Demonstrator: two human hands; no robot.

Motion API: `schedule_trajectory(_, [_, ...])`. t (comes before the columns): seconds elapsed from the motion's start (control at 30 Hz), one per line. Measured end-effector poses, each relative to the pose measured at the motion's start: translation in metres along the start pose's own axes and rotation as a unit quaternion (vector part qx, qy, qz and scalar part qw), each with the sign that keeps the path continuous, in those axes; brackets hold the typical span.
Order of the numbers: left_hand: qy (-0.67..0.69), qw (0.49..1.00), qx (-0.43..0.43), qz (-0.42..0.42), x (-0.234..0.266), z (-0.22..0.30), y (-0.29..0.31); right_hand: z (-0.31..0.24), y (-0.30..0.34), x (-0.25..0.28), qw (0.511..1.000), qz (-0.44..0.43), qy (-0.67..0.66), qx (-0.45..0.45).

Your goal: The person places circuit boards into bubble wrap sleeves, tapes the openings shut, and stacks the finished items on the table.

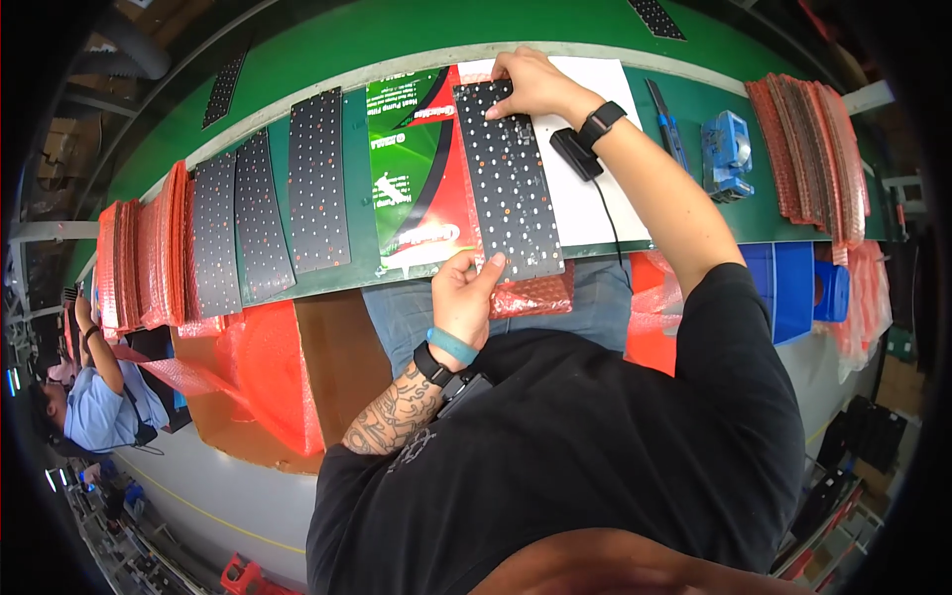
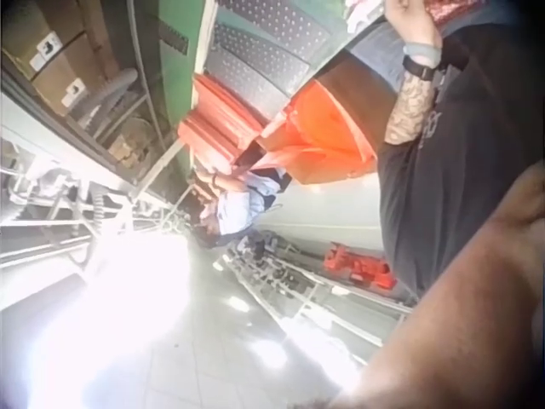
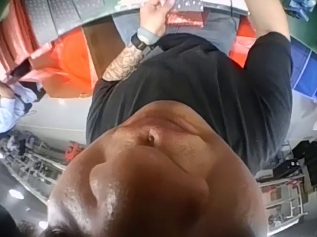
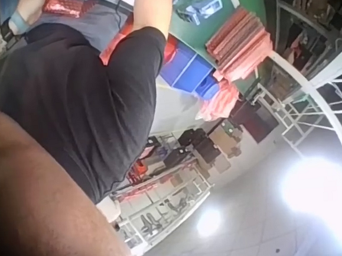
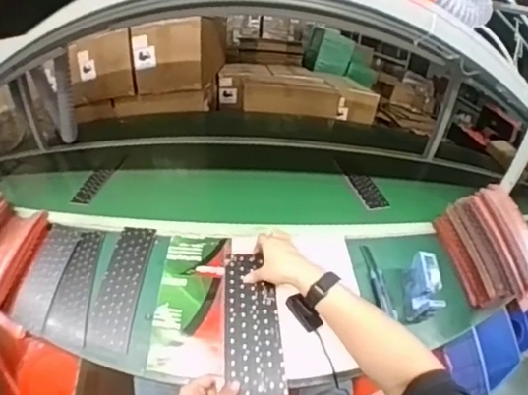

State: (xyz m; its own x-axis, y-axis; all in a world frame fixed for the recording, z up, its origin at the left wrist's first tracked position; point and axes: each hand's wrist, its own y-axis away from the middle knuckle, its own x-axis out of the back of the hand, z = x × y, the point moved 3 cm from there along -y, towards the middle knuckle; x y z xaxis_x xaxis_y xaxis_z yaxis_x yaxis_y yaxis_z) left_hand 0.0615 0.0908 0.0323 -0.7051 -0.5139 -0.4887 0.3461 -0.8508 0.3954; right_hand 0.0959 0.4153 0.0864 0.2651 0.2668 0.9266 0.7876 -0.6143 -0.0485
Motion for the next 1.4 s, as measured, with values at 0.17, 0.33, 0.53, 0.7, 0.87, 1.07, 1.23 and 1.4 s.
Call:
schedule_trajectory(0.17, [-0.003, 1.000, 0.019, 0.005, 0.001, 0.004, 0.002, -0.003, -0.007, 0.003, 0.999, 0.009, 0.030, -0.008])
schedule_trajectory(0.33, [-0.044, 0.999, 0.021, 0.011, 0.004, 0.004, 0.004, -0.007, -0.027, 0.008, 0.997, -0.075, 0.021, -0.030])
schedule_trajectory(0.53, [-0.051, 0.999, -0.004, 0.013, 0.000, 0.001, 0.000, 0.010, -0.049, 0.029, 0.967, -0.251, 0.013, -0.039])
schedule_trajectory(0.7, [-0.057, 0.996, -0.064, 0.026, -0.019, 0.025, 0.001, -0.093, 0.008, 0.166, 0.985, -0.073, -0.131, 0.079])
schedule_trajectory(0.87, [-0.025, 0.988, -0.149, 0.008, -0.053, 0.079, -0.025, -0.182, 0.097, 0.276, 0.978, 0.078, -0.088, 0.172])
schedule_trajectory(1.07, [0.024, 0.986, -0.103, -0.132, -0.084, 0.119, -0.057, -0.209, 0.164, 0.306, 0.938, 0.257, -0.036, 0.229])
schedule_trajectory(1.23, [-0.056, 0.975, -0.131, -0.173, -0.093, 0.124, -0.052, -0.164, 0.165, 0.327, 0.938, 0.286, -0.080, 0.181])
schedule_trajectory(1.4, [-0.111, 0.958, -0.146, -0.222, -0.088, 0.123, -0.051, -0.152, 0.162, 0.337, 0.947, 0.253, -0.139, 0.138])
